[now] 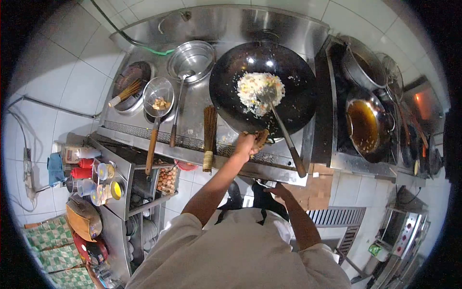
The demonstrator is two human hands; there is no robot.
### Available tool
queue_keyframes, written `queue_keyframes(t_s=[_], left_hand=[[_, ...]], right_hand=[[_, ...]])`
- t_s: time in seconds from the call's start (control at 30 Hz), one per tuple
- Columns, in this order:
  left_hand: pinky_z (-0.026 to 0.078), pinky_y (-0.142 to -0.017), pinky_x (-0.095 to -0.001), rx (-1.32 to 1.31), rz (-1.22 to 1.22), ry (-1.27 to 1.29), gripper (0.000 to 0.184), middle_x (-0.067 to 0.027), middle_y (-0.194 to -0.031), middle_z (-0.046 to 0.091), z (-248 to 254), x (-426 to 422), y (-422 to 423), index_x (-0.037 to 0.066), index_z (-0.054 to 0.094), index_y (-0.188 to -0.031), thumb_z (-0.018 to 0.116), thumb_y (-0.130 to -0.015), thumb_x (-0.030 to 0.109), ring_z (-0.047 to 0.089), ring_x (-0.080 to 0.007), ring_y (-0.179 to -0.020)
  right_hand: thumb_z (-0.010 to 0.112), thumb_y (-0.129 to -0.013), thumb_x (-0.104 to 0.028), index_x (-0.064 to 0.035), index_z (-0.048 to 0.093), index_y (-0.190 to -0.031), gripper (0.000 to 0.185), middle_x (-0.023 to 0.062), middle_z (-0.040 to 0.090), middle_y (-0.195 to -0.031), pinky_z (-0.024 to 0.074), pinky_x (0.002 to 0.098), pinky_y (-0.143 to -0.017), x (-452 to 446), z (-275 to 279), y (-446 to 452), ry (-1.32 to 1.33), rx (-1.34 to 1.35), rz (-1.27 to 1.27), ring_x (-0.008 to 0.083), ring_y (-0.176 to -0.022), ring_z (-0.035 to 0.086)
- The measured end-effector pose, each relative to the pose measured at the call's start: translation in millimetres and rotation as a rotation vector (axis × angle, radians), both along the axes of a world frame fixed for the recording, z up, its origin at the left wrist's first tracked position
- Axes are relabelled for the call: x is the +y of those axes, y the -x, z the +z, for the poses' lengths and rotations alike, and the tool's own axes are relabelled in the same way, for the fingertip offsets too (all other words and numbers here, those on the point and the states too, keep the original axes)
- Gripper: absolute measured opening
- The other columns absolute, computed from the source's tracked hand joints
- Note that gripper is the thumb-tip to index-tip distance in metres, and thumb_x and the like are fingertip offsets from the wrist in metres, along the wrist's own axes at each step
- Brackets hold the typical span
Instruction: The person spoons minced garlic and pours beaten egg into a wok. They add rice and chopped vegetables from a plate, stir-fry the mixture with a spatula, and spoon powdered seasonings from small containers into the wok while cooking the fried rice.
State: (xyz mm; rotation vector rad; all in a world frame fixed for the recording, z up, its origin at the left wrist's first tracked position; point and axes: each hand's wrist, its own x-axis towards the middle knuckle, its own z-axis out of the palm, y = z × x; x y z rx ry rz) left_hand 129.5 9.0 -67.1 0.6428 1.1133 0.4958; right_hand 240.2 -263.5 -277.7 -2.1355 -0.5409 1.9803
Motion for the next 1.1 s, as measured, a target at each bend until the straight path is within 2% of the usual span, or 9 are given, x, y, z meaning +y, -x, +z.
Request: queue_keyframes(t_s=[0.07, 0.2, 0.33, 0.57, 0.67, 0.7, 0.8, 0.97, 1.1], left_hand=[[0.055, -0.054, -0.0421, -0.007, -0.157, 0.027, 0.021, -0.0144, -0.097, 0.066, -17, 7, 4, 0.003, 0.053, -0.113, 0.046, -0.093, 0.01, 0.069, -0.0259, -0.072], [0.041, -0.039, -0.0322, 0.055, -0.001, 0.035, 0.014, -0.0088, -0.082, 0.064, 0, -1, -5, 0.008, 0.055, -0.102, 0.049, -0.089, 0.01, 0.061, -0.0199, -0.057], [0.044, -0.041, -0.0331, -0.098, -0.122, 0.034, 0.018, -0.0086, -0.085, 0.065, -20, 4, 5, 0.007, 0.055, -0.104, 0.046, -0.089, 0.009, 0.062, -0.0199, -0.06], [0.049, -0.045, -0.035, -0.045, -0.09, 0.03, 0.022, -0.0119, -0.089, 0.066, -5, 4, -1, 0.006, 0.052, -0.112, 0.052, -0.091, 0.012, 0.066, -0.0236, -0.067], [0.044, -0.04, -0.0276, -0.109, -0.126, 0.051, 0.017, -0.0066, -0.076, 0.065, -11, 1, -4, 0.008, 0.065, -0.099, 0.052, -0.089, 0.013, 0.062, -0.0167, -0.057], [0.042, -0.039, -0.0279, -0.077, -0.057, 0.042, 0.018, -0.0069, -0.074, 0.064, -1, -2, -6, 0.007, 0.065, -0.099, 0.052, -0.09, 0.014, 0.061, -0.0165, -0.055], [0.037, -0.036, -0.029, -0.147, -0.002, 0.029, 0.019, -0.0082, -0.072, 0.063, -6, 4, -6, 0.004, 0.064, -0.1, 0.05, -0.092, 0.015, 0.055, -0.0166, -0.047], [0.043, -0.044, -0.0324, -0.275, 0.003, -0.123, 0.02, -0.0067, -0.079, 0.066, -18, -7, -13, 0.004, 0.067, -0.097, 0.054, -0.095, 0.018, 0.057, -0.0152, -0.056], [0.048, -0.052, -0.0366, -0.011, 0.106, -0.28, 0.019, -0.0119, -0.078, 0.066, -62, -8, -25, -0.002, 0.067, -0.093, 0.053, -0.089, 0.011, 0.061, -0.0197, -0.06]], right_hand=[[0.089, -0.058, -0.062, -0.0058, 0.02, -0.155, 0.132, 0.0248, 0.039, -0.151, 0.0539, 0.0511, -0.096, 11, 26, 4, 0.025, -0.036, -0.009, 0.0394, -0.135, 0.045], [0.091, -0.057, -0.058, -0.0014, 0.034, -0.15, 0.122, 0.0243, 0.048, -0.145, 0.0519, 0.0501, -0.098, 18, 33, 2, -0.065, 0.067, 0.053, 0.0349, -0.131, 0.051], [0.08, -0.07, -0.055, -0.0001, 0.042, -0.14, 0.097, 0.0216, 0.055, -0.126, 0.0537, 0.0471, -0.084, -13, 55, -2, -0.171, -0.175, 0.167, 0.032, -0.109, 0.057], [0.061, -0.093, -0.05, 0.0023, 0.055, -0.123, 0.06, 0.0167, 0.066, -0.093, 0.0569, 0.0418, -0.06, 52, 282, -76, -0.518, 0.573, -0.789, 0.027, -0.071, 0.068], [0.056, -0.099, -0.042, 0.0023, 0.056, -0.121, 0.05, 0.0175, 0.067, -0.09, 0.0592, 0.0423, -0.057, 138, 333, -74, -0.325, -0.372, 0.102, 0.0293, -0.069, 0.071], [0.056, -0.099, -0.042, 0.0023, 0.056, -0.121, 0.05, 0.0175, 0.067, -0.09, 0.0592, 0.0423, -0.057, 139, 330, -73, -0.306, -0.367, 0.119, 0.0293, -0.069, 0.071], [0.047, -0.103, -0.035, 0.0017, 0.056, -0.119, 0.041, 0.0208, 0.067, -0.091, 0.0606, 0.0463, -0.062, 155, 323, -65, -0.592, -1.165, 0.944, 0.0339, -0.073, 0.073], [0.044, -0.104, -0.026, 0.0023, 0.06, -0.1, 0.034, 0.0183, 0.064, -0.092, 0.0594, 0.0508, -0.065, 181, 302, -58, -0.653, -1.088, 0.88, 0.0375, -0.086, 0.072], [0.046, -0.103, -0.027, 0.004, 0.061, -0.108, 0.035, 0.0183, 0.067, -0.105, 0.059, 0.0511, -0.06, 169, 275, -48, -0.649, -1.346, 0.941, 0.0314, -0.082, 0.074]])
